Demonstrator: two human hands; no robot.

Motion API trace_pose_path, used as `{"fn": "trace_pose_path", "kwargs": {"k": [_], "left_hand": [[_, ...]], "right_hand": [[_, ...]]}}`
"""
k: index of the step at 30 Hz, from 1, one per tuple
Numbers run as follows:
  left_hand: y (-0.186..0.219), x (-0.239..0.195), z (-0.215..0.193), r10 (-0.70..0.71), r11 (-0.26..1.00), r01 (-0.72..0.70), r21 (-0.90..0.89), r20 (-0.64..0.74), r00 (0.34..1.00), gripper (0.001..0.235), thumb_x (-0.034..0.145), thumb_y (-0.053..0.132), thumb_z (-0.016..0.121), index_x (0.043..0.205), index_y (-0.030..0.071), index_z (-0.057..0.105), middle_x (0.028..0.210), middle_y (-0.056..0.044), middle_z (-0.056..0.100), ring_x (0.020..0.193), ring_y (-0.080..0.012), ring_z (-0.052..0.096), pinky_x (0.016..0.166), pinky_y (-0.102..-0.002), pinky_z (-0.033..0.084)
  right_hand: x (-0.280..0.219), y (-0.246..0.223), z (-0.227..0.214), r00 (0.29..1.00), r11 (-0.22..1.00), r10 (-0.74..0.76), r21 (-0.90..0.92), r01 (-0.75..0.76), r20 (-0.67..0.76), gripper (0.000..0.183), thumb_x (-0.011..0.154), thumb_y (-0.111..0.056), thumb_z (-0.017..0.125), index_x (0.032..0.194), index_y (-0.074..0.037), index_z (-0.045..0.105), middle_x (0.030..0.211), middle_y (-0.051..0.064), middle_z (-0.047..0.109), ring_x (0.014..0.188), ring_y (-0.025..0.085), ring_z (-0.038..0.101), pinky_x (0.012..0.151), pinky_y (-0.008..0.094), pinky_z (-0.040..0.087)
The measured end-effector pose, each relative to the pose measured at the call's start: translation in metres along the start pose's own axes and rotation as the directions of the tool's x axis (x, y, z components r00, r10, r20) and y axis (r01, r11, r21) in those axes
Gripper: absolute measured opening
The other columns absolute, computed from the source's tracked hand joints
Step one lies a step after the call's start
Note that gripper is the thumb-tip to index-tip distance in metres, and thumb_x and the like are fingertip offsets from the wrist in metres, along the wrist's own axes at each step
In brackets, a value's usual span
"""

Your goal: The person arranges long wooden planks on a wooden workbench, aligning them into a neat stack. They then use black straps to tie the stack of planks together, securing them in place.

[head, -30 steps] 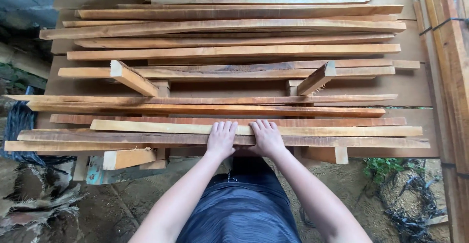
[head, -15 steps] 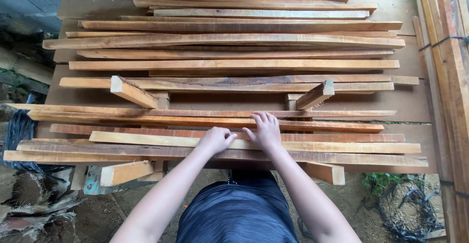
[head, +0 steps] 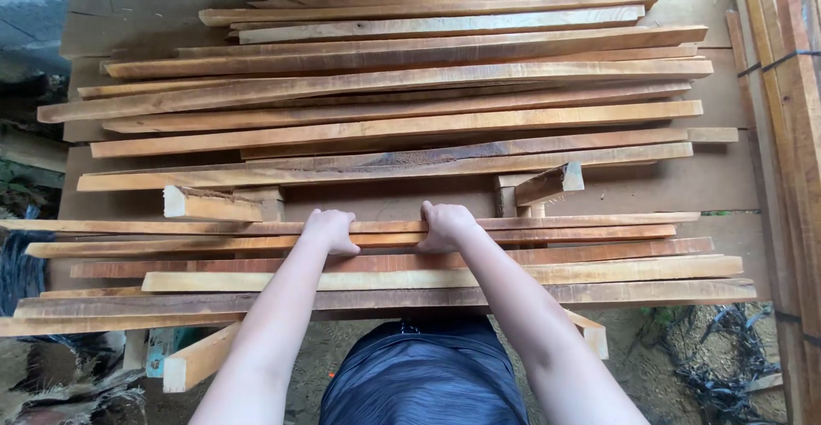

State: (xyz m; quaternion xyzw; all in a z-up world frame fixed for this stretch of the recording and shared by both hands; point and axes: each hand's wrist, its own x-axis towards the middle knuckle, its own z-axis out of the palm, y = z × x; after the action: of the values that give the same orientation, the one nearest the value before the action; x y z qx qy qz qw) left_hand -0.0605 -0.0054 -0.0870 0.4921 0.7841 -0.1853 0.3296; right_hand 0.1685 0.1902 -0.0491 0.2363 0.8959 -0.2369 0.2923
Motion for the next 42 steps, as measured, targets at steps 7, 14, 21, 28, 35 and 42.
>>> {"fn": "trace_pose_path", "kwargs": {"k": [7,14,21,28,35,42], "left_hand": [[0.010,-0.021,-0.038,-0.001,0.978,0.022,-0.206,0.104,0.995,0.071,0.048,0.072,0.081,0.105,0.030,0.073,0.111,-0.002,0.076,0.115,-0.0233,0.070,0.095,-0.040,0.055],[0.016,-0.045,-0.059,0.054,0.897,0.012,-0.441,0.136,0.989,0.058,0.056,0.059,0.089,0.100,0.023,0.080,0.107,-0.005,0.079,0.115,-0.0275,0.071,0.093,-0.041,0.056],[0.034,-0.074,-0.059,0.075,0.923,-0.022,-0.384,0.122,0.990,0.057,0.066,0.053,0.084,0.114,0.024,0.077,0.122,-0.007,0.075,0.126,-0.0298,0.064,0.105,-0.044,0.053],[0.035,-0.055,-0.038,0.007,0.934,0.059,-0.352,0.183,0.983,0.057,0.059,0.060,0.086,0.109,0.033,0.078,0.121,0.000,0.075,0.126,-0.0228,0.065,0.102,-0.039,0.053],[0.069,-0.065,-0.045,0.025,0.911,0.045,-0.411,0.162,0.986,0.057,0.060,0.057,0.086,0.110,0.031,0.079,0.119,-0.003,0.076,0.125,-0.0236,0.065,0.102,-0.039,0.053],[0.067,-0.056,-0.041,0.106,0.867,-0.007,-0.498,0.169,0.980,0.060,0.074,0.067,0.073,0.116,0.024,0.077,0.126,-0.009,0.074,0.129,-0.0275,0.063,0.105,-0.041,0.051]], "right_hand": [[-0.001,0.008,0.002,0.998,1.000,0.005,0.025,-0.006,0.056,0.074,0.061,-0.072,0.072,0.114,-0.021,0.069,0.109,0.012,0.075,0.109,0.032,0.072,0.093,0.047,0.057],[-0.057,-0.017,-0.047,0.988,0.976,0.077,0.193,-0.102,0.130,0.080,0.067,-0.068,0.075,0.129,-0.018,0.065,0.125,0.016,0.071,0.124,0.035,0.066,0.104,0.048,0.051],[-0.091,-0.027,-0.040,0.992,0.971,0.112,0.206,-0.122,0.062,0.062,0.080,-0.060,0.071,0.127,-0.020,0.067,0.121,0.017,0.072,0.121,0.036,0.067,0.101,0.047,0.053],[-0.069,-0.011,-0.018,0.991,0.973,0.107,0.197,-0.119,0.075,0.066,0.069,-0.068,0.073,0.120,-0.027,0.072,0.120,0.011,0.074,0.122,0.031,0.067,0.102,0.046,0.052],[-0.077,0.014,-0.014,0.973,0.957,0.190,0.195,-0.213,0.127,0.067,0.062,-0.071,0.079,0.115,-0.032,0.076,0.119,0.005,0.076,0.121,0.026,0.068,0.100,0.042,0.054],[-0.096,0.007,-0.036,0.979,0.941,0.184,0.271,-0.203,0.092,0.071,0.073,-0.078,0.065,0.118,-0.024,0.076,0.134,0.011,0.070,0.129,0.032,0.063,0.105,0.045,0.051]]}}
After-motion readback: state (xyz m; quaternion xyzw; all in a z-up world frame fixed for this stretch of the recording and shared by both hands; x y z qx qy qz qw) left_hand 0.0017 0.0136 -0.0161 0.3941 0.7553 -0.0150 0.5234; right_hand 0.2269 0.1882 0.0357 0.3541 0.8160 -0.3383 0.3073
